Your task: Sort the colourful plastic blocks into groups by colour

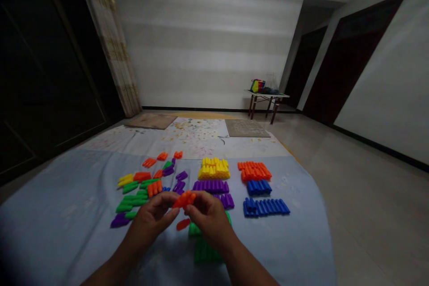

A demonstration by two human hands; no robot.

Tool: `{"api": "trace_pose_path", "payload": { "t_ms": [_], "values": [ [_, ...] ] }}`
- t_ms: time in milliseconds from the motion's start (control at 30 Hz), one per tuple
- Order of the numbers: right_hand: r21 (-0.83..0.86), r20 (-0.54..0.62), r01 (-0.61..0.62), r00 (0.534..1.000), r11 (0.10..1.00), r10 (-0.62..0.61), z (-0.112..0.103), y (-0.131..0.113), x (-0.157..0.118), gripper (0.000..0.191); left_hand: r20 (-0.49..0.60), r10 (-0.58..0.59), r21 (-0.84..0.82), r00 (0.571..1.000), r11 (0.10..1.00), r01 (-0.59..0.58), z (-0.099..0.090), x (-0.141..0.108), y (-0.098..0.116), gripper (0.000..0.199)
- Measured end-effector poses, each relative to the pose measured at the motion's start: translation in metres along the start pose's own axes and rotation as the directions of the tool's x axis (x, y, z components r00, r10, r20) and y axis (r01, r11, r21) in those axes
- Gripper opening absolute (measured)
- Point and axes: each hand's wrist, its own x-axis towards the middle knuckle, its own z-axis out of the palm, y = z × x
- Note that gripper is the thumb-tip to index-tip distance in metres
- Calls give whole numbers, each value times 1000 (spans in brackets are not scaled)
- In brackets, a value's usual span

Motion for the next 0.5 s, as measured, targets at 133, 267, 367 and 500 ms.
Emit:
{"api": "trace_pose_path", "payload": {
  "t_ms": [133,267,367,500],
  "values": [
    [-92,-12,-10,1000,996,9,0,1,3,28,-31,-117,-75,993,991,114,-1,4,-2,24],
    [-127,-5,5,1000,992,-6,0,3,6,28,-49,-168,-100,984,982,163,-3,8,0,27],
    [-142,-8,-11,1000,990,10,1,4,7,29,-54,-186,-82,981,980,181,-4,8,4,28],
    [-128,-9,-33,999,991,32,2,3,7,30,-40,-200,-66,979,978,197,-6,8,4,30]
  ]
}}
